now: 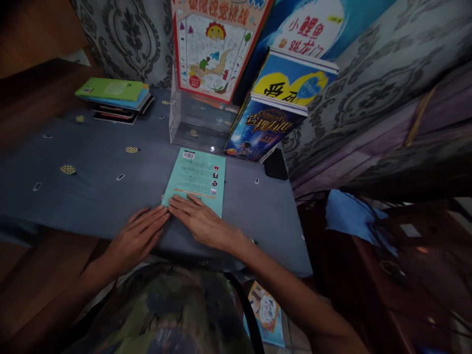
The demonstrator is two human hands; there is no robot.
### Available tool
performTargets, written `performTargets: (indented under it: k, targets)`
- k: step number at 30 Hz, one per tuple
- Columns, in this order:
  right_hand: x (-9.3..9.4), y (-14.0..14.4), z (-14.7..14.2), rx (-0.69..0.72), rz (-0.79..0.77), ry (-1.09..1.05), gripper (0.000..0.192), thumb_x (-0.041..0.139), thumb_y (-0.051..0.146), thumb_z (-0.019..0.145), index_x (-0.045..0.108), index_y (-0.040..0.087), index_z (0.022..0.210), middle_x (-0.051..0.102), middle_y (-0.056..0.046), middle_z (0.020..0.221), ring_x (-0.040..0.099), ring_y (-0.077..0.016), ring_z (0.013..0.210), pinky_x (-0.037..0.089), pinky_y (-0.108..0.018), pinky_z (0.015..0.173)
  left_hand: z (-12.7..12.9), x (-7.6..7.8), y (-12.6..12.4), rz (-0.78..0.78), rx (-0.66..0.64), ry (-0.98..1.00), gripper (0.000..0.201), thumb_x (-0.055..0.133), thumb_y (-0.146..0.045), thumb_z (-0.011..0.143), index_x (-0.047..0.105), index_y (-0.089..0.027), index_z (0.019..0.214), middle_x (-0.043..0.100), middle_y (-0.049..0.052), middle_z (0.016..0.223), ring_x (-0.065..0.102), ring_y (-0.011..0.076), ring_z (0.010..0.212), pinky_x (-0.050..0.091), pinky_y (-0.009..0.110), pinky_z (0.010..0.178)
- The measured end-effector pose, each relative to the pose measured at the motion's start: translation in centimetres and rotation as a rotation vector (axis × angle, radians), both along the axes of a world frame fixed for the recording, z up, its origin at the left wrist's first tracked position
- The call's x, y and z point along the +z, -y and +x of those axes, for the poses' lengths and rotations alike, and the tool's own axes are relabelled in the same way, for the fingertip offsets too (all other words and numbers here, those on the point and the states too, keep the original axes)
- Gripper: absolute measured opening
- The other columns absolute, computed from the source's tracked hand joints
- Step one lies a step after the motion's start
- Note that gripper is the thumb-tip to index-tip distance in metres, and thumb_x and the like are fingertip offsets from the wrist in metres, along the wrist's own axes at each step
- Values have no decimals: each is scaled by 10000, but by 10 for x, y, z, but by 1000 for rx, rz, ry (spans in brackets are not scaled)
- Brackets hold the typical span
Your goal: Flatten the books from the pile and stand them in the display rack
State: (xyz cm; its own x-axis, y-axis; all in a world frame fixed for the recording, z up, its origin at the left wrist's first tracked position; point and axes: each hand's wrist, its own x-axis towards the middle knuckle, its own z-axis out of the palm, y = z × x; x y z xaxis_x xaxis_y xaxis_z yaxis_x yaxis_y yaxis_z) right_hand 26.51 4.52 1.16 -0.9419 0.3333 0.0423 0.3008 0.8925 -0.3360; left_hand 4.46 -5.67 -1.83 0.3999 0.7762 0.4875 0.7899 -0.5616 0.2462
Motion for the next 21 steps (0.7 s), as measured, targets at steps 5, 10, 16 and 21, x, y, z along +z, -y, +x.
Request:
performTargets:
  k: [5, 10, 16, 21]
  targets:
    - [-2, -18, -7, 58, -72, -37, 660, 444, -29, 875, 421, 173, 1503, 421, -105, 1587, 286, -141, 1512, 237, -461, 1266, -23, 5, -11, 20, -115, -7, 558, 457, -146, 998, 379, -221, 1545, 657, 106, 1366, 612, 212, 1282, 512, 402, 1088]
    - [-3, -26, -12, 50, -109, -73, 682, 398, -68, 872, 443, 212, 1492, 443, -64, 1575, 314, -115, 1497, 265, -442, 1259, -31, 9, -18, 28, -184, -36, 545, 457, -132, 988, 408, -198, 1527, 663, 116, 1354, 611, 213, 1283, 506, 413, 1100]
    - [-4, -35, -13, 81, -117, -72, 719, 393, -95, 831, 455, 197, 1484, 471, -69, 1558, 301, -122, 1501, 257, -433, 1258, -35, 17, -25, 27, -253, -87, 460, 483, -135, 976, 521, -158, 1433, 687, 122, 1311, 629, 224, 1251, 479, 445, 1117]
    - [-2, -44, -17, 86, -129, -67, 693, 436, -70, 858, 431, 205, 1494, 451, -63, 1574, 270, -113, 1512, 213, -430, 1268, -35, 23, -34, -12, -267, -120, 377, 482, -171, 989, 587, -159, 1350, 705, 112, 1274, 646, 216, 1214, 491, 438, 1096]
